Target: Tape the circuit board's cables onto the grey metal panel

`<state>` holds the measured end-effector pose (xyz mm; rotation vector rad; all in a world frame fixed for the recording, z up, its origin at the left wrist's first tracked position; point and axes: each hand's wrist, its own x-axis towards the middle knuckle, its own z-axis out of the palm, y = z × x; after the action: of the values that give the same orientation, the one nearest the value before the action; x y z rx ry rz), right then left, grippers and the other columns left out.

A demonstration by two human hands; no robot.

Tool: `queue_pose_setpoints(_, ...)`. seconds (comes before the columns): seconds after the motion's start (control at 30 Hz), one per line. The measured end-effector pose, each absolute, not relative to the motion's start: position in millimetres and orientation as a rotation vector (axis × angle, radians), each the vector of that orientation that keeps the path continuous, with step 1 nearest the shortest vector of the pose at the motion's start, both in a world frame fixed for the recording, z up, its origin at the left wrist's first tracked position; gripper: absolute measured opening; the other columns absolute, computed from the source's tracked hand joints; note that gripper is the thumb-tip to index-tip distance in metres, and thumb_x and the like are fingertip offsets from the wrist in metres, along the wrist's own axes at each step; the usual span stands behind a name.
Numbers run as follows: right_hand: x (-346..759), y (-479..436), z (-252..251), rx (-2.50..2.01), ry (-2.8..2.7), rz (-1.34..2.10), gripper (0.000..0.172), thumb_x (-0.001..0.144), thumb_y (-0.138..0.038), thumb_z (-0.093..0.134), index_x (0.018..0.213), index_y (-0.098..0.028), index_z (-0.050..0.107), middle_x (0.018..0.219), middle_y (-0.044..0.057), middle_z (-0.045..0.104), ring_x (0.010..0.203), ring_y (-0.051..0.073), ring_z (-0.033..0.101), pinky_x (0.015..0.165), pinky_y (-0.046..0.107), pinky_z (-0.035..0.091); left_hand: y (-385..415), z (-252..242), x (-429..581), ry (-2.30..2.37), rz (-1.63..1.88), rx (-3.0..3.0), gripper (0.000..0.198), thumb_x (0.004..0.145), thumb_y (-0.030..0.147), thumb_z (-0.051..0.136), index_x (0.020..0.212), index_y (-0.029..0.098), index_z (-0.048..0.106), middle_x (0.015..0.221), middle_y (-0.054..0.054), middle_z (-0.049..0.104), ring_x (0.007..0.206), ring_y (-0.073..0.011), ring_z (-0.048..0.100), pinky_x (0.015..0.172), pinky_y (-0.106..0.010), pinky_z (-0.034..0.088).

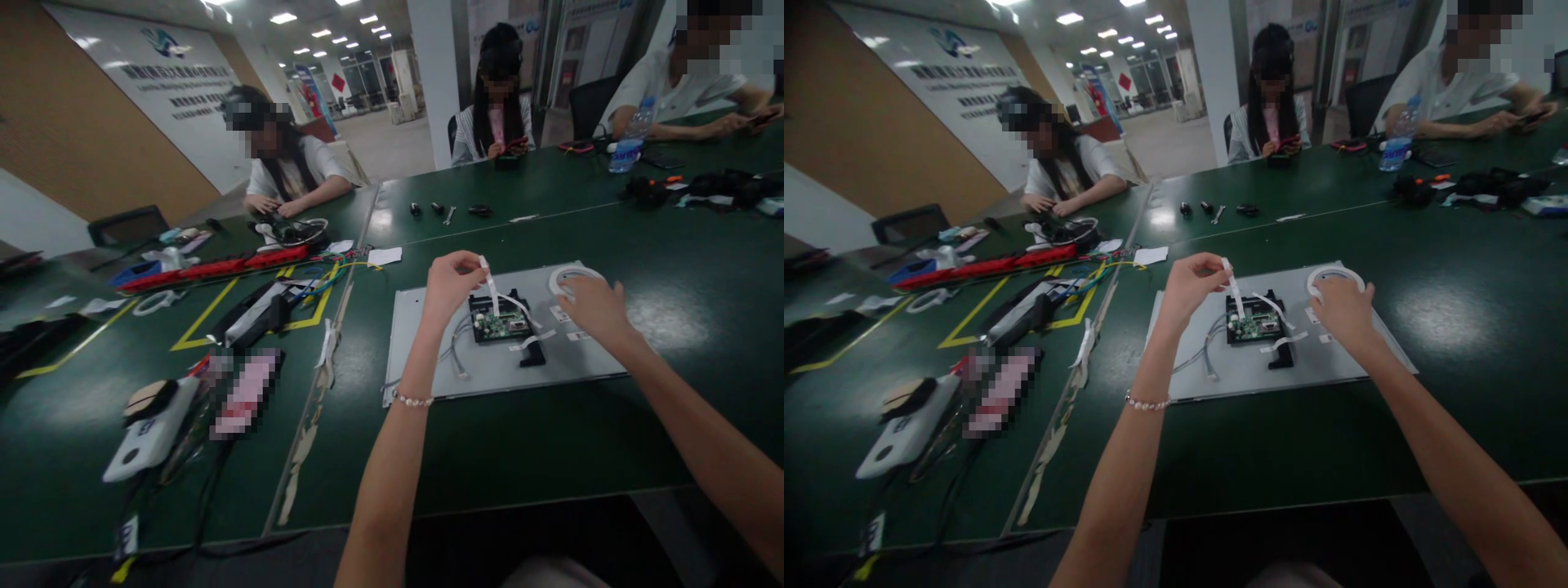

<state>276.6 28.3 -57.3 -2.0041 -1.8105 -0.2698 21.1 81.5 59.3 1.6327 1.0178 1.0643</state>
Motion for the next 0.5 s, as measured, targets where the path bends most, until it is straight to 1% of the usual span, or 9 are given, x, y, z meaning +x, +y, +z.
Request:
queue_pose_setpoints(0.2,244,23,-43,-1.664,-1.947,-0.229,0.032,0.087,-0.028,0.046,0.111,-0.016,0.064,0.106,0.010,0.063,0.100,0.026,0.056,0.091,0.048,0.038,75,26,-11,1.154,1.028,1.617,0.012,0.065,0.021,0.069,0.073,0.014,0.064,0.067,-0.001,0.063,0.060,-0.0107,0.061,0.055,-0.021,0.051)
queue_pose_setpoints(0.33,223,18,-40,-1.502,-2.030,-0.190,0.030,0.089,-0.026,0.045,0.111,-0.016,0.062,0.108,0.010,0.062,0.103,0.024,0.054,0.094,0.047,0.037,63,-4,-38,1.231,1.069,1.483,0.014,0.065,0.024,0.070,0.073,0.014,0.064,0.067,0.000,0.062,0.061,-0.0114,0.062,0.058,-0.022,0.053)
queue_pose_setpoints(0.5,200,8,-38,-1.365,-2.124,-0.108,0.032,0.090,-0.024,0.044,0.118,-0.017,0.059,0.118,0.008,0.059,0.111,0.024,0.051,0.101,0.049,0.036,55,-29,-50,1.284,1.095,1.387,0.014,0.065,0.026,0.070,0.073,0.015,0.065,0.067,0.001,0.063,0.061,-0.0113,0.062,0.063,-0.025,0.054)
